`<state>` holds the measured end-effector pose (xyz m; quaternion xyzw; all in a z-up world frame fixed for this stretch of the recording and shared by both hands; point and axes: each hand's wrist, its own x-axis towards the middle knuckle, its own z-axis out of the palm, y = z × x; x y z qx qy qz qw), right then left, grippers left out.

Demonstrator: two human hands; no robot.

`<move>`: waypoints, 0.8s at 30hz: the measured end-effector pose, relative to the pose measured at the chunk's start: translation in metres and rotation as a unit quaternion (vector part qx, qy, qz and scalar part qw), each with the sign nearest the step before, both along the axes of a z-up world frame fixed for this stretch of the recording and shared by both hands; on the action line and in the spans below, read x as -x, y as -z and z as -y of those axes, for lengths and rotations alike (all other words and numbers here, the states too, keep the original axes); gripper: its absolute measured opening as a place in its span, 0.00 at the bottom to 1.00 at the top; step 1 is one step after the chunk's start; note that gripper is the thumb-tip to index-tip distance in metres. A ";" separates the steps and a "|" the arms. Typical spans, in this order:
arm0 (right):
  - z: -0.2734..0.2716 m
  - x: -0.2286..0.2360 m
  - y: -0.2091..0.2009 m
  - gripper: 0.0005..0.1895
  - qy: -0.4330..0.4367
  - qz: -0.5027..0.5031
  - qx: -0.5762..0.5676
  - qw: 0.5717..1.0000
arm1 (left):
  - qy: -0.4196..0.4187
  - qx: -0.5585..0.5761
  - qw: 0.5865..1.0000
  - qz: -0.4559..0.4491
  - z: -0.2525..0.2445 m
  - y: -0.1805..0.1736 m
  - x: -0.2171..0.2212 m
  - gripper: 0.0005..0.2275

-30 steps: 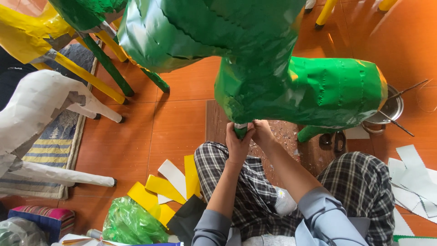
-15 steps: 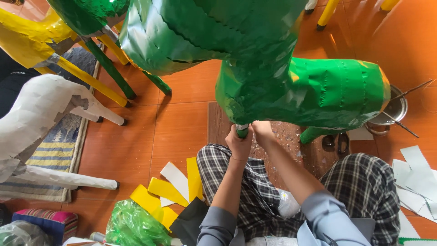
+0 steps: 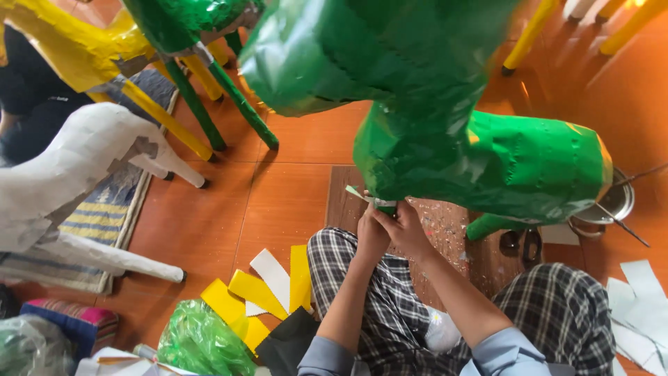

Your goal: Decorating a green animal figure by cutting and applying paper strips and gold foil.

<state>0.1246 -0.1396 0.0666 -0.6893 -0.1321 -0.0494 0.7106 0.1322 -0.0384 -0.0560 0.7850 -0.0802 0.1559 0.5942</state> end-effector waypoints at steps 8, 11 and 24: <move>-0.002 -0.009 0.026 0.10 -0.044 0.020 -0.041 0.998 | 0.065 0.392 0.915 -0.069 -0.040 -0.065 0.012 0.27; 0.003 -0.013 0.068 0.12 -0.046 0.027 -0.036 0.998 | -0.006 0.303 0.948 -0.092 -0.037 -0.098 0.023 0.11; 0.000 0.026 0.059 0.20 0.224 0.270 0.114 0.930 | -0.208 0.016 0.975 0.079 -0.005 -0.122 0.059 0.05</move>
